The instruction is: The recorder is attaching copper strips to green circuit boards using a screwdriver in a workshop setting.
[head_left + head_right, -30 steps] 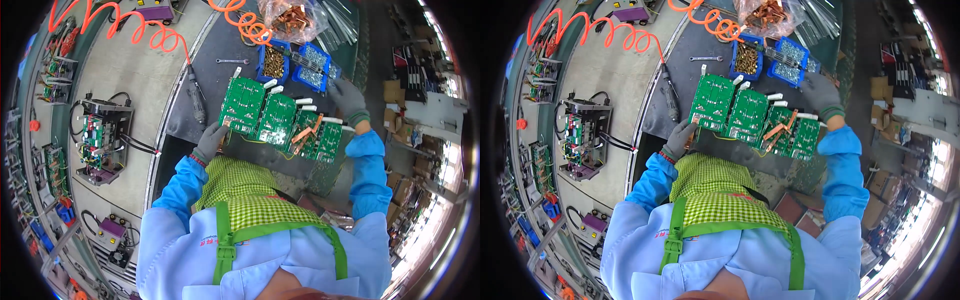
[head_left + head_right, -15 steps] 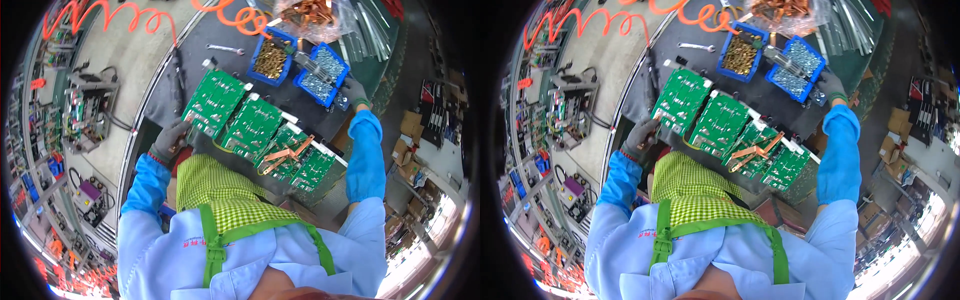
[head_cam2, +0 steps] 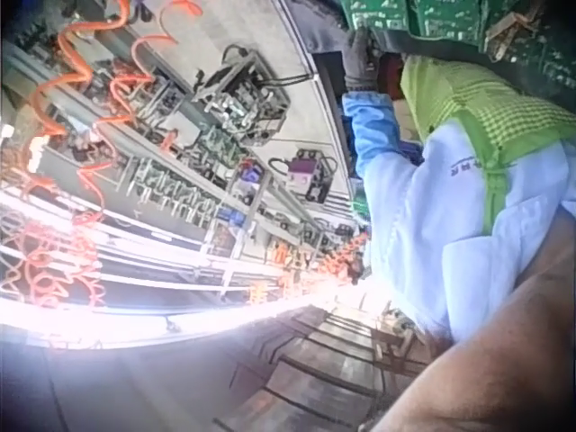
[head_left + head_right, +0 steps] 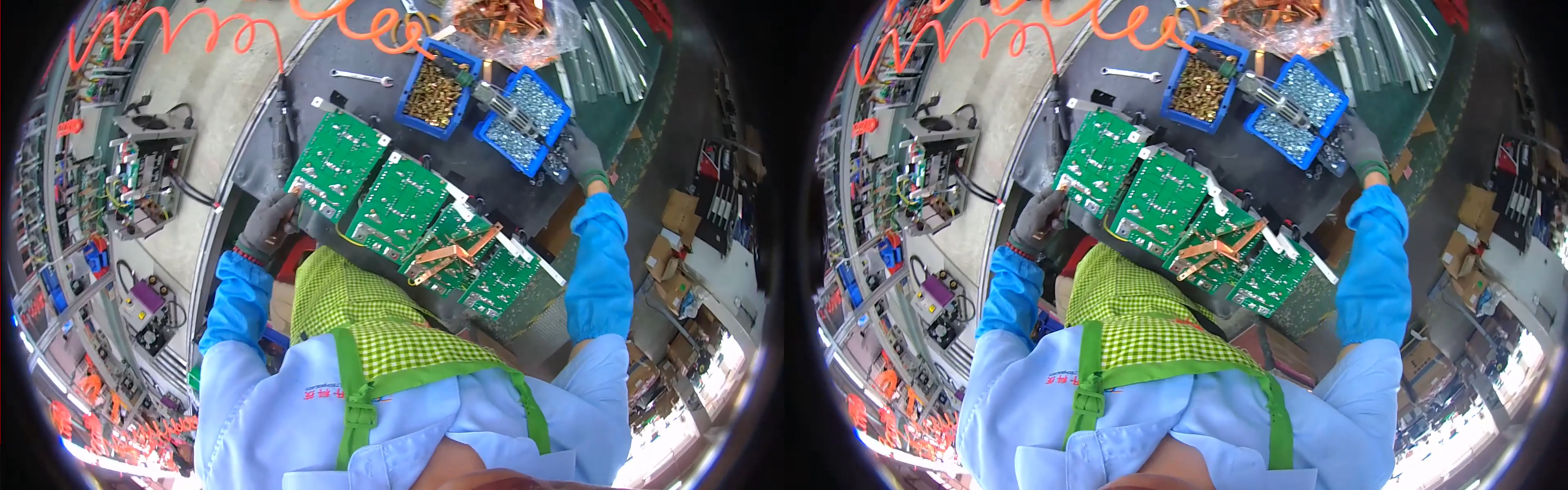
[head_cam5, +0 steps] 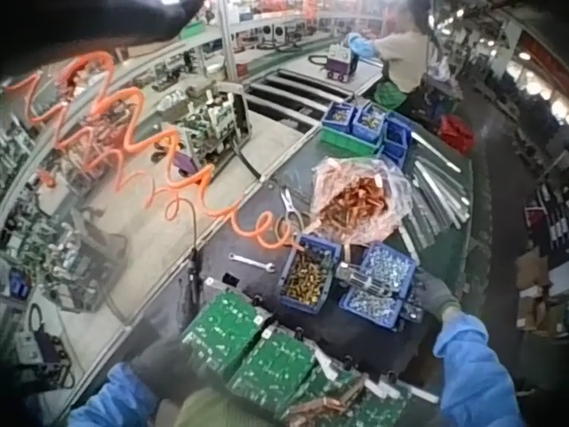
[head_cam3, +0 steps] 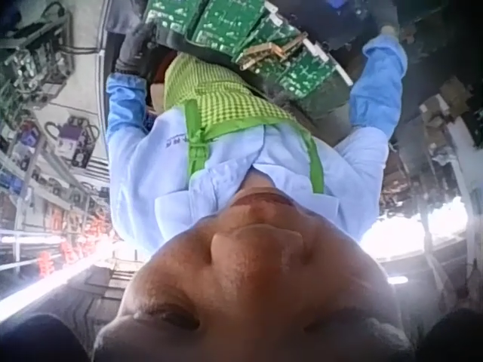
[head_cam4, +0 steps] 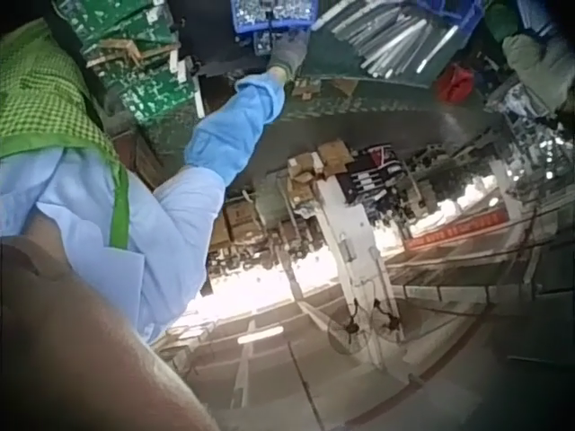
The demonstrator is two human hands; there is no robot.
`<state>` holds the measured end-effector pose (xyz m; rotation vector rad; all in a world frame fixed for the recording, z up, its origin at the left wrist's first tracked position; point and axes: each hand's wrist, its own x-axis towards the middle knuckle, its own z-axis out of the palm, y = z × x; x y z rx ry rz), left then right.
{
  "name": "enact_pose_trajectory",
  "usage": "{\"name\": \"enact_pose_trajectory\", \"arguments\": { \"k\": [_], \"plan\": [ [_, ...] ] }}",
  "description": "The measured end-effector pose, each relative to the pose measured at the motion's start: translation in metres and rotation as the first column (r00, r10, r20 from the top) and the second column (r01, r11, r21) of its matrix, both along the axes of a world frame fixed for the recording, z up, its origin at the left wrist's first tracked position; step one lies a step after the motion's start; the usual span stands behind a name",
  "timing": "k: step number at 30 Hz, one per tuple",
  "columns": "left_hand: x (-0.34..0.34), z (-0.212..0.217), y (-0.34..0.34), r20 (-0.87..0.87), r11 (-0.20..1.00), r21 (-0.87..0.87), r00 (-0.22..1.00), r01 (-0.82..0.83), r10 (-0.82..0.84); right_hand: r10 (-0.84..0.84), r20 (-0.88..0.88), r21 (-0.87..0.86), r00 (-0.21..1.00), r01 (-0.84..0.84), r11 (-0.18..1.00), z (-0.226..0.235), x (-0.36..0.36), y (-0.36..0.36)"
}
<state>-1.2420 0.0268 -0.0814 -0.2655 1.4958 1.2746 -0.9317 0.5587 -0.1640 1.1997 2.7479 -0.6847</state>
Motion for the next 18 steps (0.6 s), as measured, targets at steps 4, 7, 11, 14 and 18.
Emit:
{"name": "enact_pose_trajectory", "arguments": {
  "k": [4,7,11,14,18],
  "plan": [
    [0.007,0.001,0.014,0.000,1.000,0.018,1.000,0.011,-0.011,0.072,0.357,0.002,0.931,-0.077,0.997,-0.016,0.017,0.019],
    [-0.002,0.006,0.001,-0.040,1.000,-0.002,0.999,-0.009,0.009,0.106,0.198,0.040,0.974,-0.116,0.992,-0.013,-0.006,0.001],
    [0.004,-0.001,-0.002,-0.043,1.000,0.011,0.999,0.012,-0.012,-0.051,-0.054,-0.071,0.997,0.047,0.996,0.025,-0.030,0.005],
    [0.005,0.000,-0.001,-0.036,1.000,-0.009,0.999,-0.002,0.001,0.054,-0.031,-0.061,0.998,-0.056,0.997,0.018,-0.066,-0.003],
    [0.003,0.010,0.001,-0.032,1.000,-0.030,0.999,-0.003,0.002,0.157,0.150,0.049,0.976,-0.165,0.985,-0.006,-0.083,-0.015]
  ]
}}
